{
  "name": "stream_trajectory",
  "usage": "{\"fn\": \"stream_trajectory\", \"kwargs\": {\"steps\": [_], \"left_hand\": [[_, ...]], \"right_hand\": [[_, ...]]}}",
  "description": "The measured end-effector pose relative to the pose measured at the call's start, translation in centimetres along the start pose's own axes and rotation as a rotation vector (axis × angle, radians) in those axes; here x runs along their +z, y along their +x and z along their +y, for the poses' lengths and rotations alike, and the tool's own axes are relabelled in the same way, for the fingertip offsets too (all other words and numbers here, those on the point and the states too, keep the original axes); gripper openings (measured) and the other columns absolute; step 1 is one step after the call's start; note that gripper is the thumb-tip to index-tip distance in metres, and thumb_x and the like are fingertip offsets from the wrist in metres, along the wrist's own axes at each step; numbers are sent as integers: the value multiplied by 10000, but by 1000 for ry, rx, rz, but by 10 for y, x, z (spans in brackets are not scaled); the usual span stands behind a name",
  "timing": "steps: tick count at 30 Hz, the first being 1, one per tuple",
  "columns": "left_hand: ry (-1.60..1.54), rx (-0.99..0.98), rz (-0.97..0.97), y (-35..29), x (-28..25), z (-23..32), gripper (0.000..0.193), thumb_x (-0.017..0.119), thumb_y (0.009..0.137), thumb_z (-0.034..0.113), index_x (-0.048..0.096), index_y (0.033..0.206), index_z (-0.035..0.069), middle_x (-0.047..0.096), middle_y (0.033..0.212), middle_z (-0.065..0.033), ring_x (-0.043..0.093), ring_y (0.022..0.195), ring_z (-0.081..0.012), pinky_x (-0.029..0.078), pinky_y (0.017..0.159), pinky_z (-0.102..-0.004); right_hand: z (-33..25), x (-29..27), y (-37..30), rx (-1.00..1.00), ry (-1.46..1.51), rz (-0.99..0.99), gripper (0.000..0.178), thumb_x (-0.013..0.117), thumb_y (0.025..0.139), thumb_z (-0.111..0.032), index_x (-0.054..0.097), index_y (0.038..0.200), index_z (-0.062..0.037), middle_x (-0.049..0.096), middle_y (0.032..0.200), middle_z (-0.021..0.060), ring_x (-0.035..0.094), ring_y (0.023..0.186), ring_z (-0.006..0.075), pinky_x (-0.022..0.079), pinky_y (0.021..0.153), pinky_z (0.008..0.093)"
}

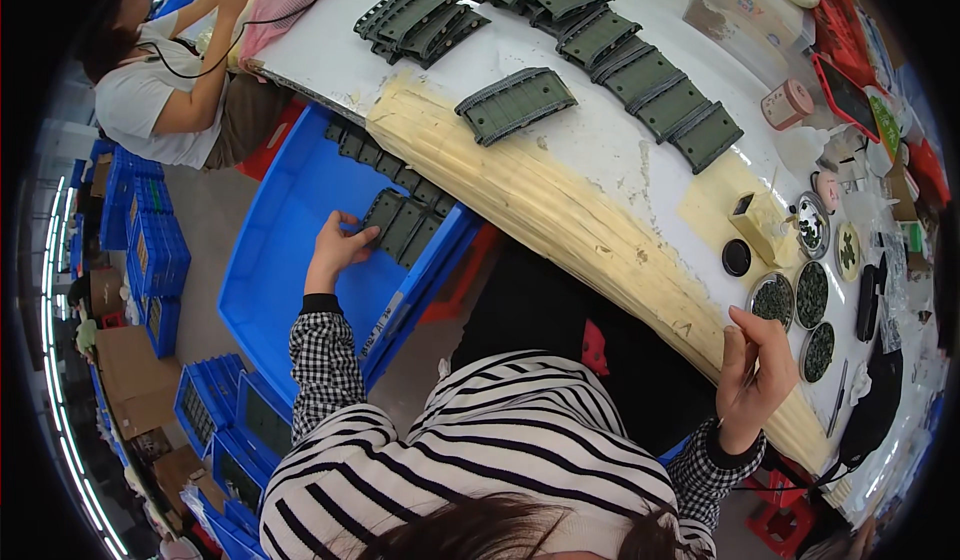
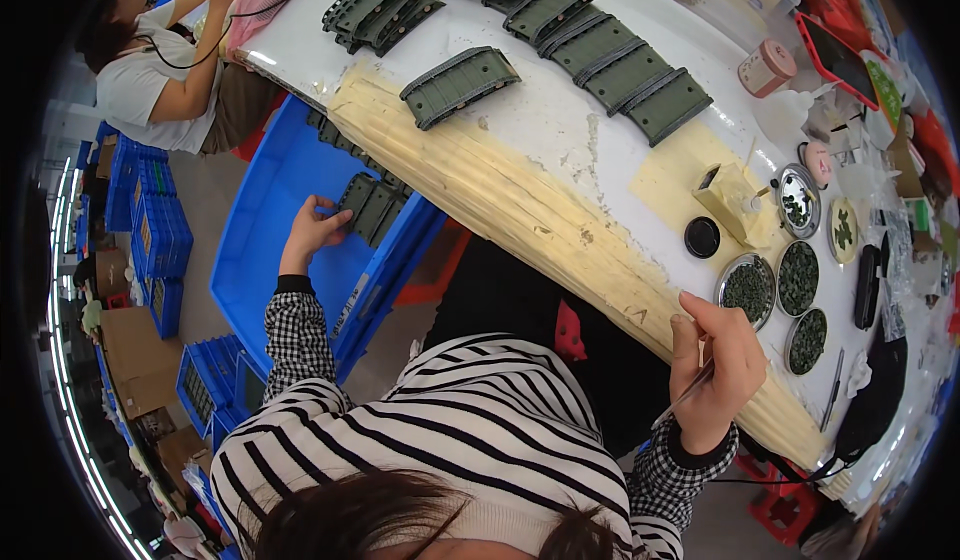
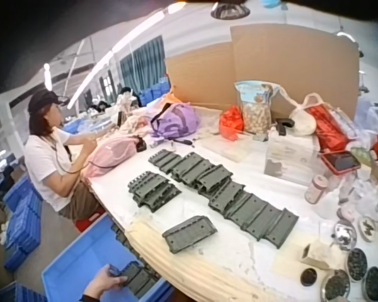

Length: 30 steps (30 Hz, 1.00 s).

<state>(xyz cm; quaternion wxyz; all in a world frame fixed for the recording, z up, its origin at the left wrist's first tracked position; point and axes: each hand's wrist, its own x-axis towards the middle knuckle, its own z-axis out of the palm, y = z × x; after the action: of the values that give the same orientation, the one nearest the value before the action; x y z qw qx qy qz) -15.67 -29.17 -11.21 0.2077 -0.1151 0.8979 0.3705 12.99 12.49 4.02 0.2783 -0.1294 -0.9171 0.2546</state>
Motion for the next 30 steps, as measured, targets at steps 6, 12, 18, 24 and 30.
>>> {"fn": "stream_trajectory", "kwargs": {"steps": [6,12,18,24,30], "left_hand": [[451,244,225,-1,-12,2,481,742,835,284,549,1156,-18,631,986,-161,665,897,-289,548,769,-402],[-159,984,527,-70,24,172,281,631,929,174,577,1145,2,604,1173,-148,564,1159,-237,453,967,-392],[252,1558,201,-133,147,283,637,649,838,512,542,1260,47,452,1272,-370,398,1232,-531,342,1022,-558],[653,1436,341,-117,206,311,663,627,845,507,484,1332,81,464,1240,-376,433,1178,-488,392,986,-518],[563,1415,108,-121,191,318,702,699,717,384,485,1303,61,534,1046,-255,484,1020,-384,450,880,-468]], "right_hand": [[3,-4,1,-25,17,9,162,716,767,31,676,921,0,577,678,83,490,534,171,359,490,267],[6,-5,0,-6,-12,40,171,737,737,25,680,893,-14,568,659,81,514,542,205,378,498,292],[9,-4,-5,-51,21,45,186,745,716,24,674,882,-20,613,699,93,557,576,249,412,529,324],[17,-10,-16,-12,4,55,169,746,721,13,674,869,-25,601,686,89,552,569,250,407,528,325],[19,-8,-16,-16,15,51,160,745,726,7,673,865,-28,596,682,87,546,570,251,403,528,328]]}}
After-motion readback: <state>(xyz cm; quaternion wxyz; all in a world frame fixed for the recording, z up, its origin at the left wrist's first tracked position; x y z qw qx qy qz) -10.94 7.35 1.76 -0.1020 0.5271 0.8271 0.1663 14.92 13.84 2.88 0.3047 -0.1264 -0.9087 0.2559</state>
